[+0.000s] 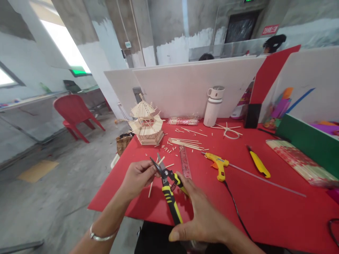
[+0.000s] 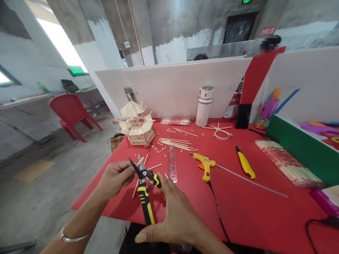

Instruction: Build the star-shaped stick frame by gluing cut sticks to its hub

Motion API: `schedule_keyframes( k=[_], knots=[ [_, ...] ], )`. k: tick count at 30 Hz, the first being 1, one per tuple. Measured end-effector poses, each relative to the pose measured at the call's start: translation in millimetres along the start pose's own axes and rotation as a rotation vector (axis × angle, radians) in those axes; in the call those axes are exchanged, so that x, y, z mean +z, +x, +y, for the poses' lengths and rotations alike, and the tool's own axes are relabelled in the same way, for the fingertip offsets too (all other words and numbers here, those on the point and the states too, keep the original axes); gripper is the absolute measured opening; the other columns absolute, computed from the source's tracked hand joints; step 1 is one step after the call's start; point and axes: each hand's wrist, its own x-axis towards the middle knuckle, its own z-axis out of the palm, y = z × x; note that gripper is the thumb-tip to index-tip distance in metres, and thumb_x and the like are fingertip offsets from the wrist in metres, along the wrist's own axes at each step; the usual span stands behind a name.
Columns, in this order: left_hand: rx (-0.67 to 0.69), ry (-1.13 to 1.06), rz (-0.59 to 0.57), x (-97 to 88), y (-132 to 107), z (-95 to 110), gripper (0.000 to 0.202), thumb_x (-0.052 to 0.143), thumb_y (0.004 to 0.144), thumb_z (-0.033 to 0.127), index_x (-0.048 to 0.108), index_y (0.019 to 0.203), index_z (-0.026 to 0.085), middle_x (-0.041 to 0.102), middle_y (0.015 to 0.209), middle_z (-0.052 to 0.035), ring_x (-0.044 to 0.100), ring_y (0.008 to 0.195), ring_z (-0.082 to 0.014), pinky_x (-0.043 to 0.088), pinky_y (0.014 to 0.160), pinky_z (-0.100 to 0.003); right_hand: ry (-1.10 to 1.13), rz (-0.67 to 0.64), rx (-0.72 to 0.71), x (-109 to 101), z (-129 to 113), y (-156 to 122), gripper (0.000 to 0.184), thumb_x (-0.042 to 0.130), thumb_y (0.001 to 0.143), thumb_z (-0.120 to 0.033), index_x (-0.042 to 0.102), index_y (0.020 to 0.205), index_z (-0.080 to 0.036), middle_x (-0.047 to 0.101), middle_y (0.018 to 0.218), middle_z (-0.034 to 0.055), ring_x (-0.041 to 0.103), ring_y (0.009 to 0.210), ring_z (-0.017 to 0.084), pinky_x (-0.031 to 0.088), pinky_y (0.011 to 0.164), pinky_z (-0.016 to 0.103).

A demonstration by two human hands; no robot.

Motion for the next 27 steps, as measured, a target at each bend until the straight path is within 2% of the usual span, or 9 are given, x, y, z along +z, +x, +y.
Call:
schedule_keyframes(
  k=[4, 9, 12, 18, 22, 27],
  knots=[
    [0.061, 0.074, -0.001, -3.7, -1.8, 2.3, 0.041, 0.065, 0.079, 0.052, 0.068, 0.069, 0.012, 0.045, 0.047, 0.0027, 0.032, 0.040, -0.0049, 0.022, 0.041, -0.019, -0.008, 0.003, -0.009, 2.2, -3.7, 1.3, 0.111, 0.079, 0.060, -0.041, 0.021, 0.154, -0.028, 0.033, 0.154, 0.0119, 0.035, 0.139, 0.034, 0.034, 0.109, 0.051],
    [0.115, 0.139, -0.030, -8.7, -3.7, 1.6, 0.039, 0.061, 0.083, 0.049, 0.069, 0.072, 0.012, 0.049, 0.050, 0.0008, 0.034, 0.041, -0.0056, 0.026, 0.042, -0.020, -0.036, 0.047, -0.085, 5.5, -4.8, 2.4, 0.104, 0.071, 0.061, -0.027, 0.022, 0.153, -0.030, 0.038, 0.152, 0.0106, 0.038, 0.137, 0.032, 0.035, 0.109, 0.049],
    [0.134, 0.163, -0.043, -10.0, -4.3, 2.7, 0.039, 0.060, 0.084, 0.048, 0.069, 0.072, 0.012, 0.048, 0.048, 0.0013, 0.035, 0.041, -0.0061, 0.026, 0.041, -0.020, -0.060, 0.075, -0.097, 8.1, -3.1, 1.6, 0.103, 0.069, 0.061, -0.025, 0.022, 0.153, -0.030, 0.038, 0.151, 0.0106, 0.039, 0.136, 0.032, 0.035, 0.108, 0.050],
    [0.189, 0.206, -0.065, -8.3, -4.6, 9.3, 0.038, 0.060, 0.085, 0.047, 0.069, 0.070, 0.013, 0.049, 0.047, 0.0013, 0.037, 0.041, -0.0066, 0.029, 0.040, -0.019, -0.074, 0.062, -0.032, 13.4, -2.0, -1.2, 0.104, 0.068, 0.062, -0.028, 0.019, 0.154, -0.031, 0.033, 0.155, 0.0094, 0.033, 0.140, 0.034, 0.034, 0.109, 0.051],
    [0.217, 0.220, -0.064, -6.9, -5.8, 11.7, 0.035, 0.060, 0.085, 0.043, 0.070, 0.070, 0.014, 0.048, 0.046, 0.0022, 0.037, 0.041, -0.0068, 0.029, 0.040, -0.019, -0.069, 0.085, -0.032, 15.0, -7.2, -3.1, 0.101, 0.066, 0.061, -0.025, 0.023, 0.152, -0.030, 0.046, 0.144, 0.0109, 0.047, 0.128, 0.032, 0.040, 0.103, 0.048],
    [0.215, 0.218, -0.058, -5.4, -8.3, 14.7, 0.031, 0.060, 0.085, 0.039, 0.070, 0.068, 0.014, 0.049, 0.046, 0.0019, 0.038, 0.041, -0.0070, 0.031, 0.042, -0.019, 0.002, 0.129, -0.095, 18.4, -7.7, -3.1, 0.095, 0.063, 0.058, -0.019, 0.032, 0.147, -0.029, 0.058, 0.127, 0.0083, 0.059, 0.109, 0.026, 0.048, 0.092, 0.037]
  ],
)
